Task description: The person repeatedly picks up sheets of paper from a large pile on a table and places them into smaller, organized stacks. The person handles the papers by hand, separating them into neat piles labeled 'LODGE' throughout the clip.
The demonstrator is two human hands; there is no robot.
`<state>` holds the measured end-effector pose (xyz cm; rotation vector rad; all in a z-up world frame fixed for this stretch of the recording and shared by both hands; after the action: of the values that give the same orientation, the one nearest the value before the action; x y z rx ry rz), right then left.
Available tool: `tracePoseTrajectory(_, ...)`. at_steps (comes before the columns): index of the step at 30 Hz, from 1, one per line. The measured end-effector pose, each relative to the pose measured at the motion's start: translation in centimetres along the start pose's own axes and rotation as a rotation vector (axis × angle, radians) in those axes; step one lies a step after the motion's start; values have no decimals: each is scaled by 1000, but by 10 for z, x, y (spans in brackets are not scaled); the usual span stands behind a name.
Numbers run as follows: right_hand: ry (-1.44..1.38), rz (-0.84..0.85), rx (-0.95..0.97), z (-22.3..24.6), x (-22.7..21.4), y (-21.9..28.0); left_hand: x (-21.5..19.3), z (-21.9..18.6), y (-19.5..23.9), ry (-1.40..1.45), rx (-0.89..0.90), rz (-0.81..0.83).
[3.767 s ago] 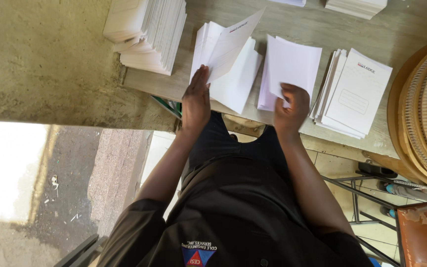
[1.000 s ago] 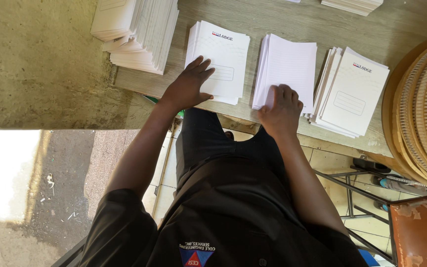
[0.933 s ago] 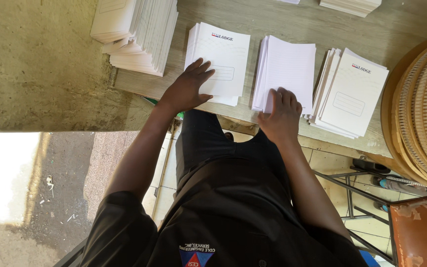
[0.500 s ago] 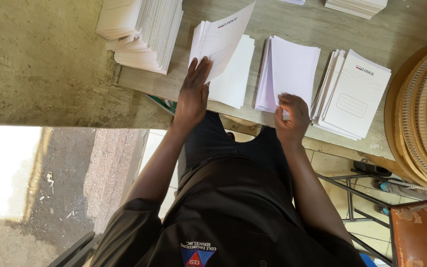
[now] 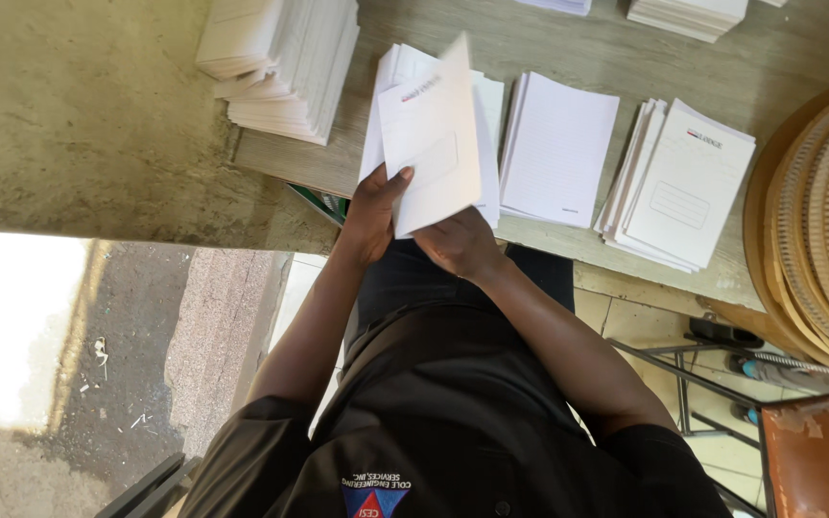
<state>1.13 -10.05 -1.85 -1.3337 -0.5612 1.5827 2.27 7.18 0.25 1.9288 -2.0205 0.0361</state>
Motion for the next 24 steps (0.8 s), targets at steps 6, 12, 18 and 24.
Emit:
tracePoseTrajectory(6, -150, -145, 191, 9, -68, 23, 29, -6, -11, 20, 86, -202)
tracePoseTrajectory(12, -788, -669, 1060, -5, -160, 72, 108, 12, -5, -469, 57, -35)
tracePoseTrajectory(18, -377, -746, 1037, -18, -259, 96, 162, 9, 11, -395, 178, 578)
tracePoseTrajectory(24, 336, -334, 1110, -53, -303, 129, 115, 17, 5, -696, 87, 472)
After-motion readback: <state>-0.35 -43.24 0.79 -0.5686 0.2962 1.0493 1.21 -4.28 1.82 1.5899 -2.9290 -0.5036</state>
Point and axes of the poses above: each hand's wrist, its own y-axis away from the middle knuckle, its own x-axis out of the palm, z = x × y, the point moved 1 cm from there along -y, towards the middle knuckle, and after that the axes turned 15 degrees about -y, right-handed, at the moved point
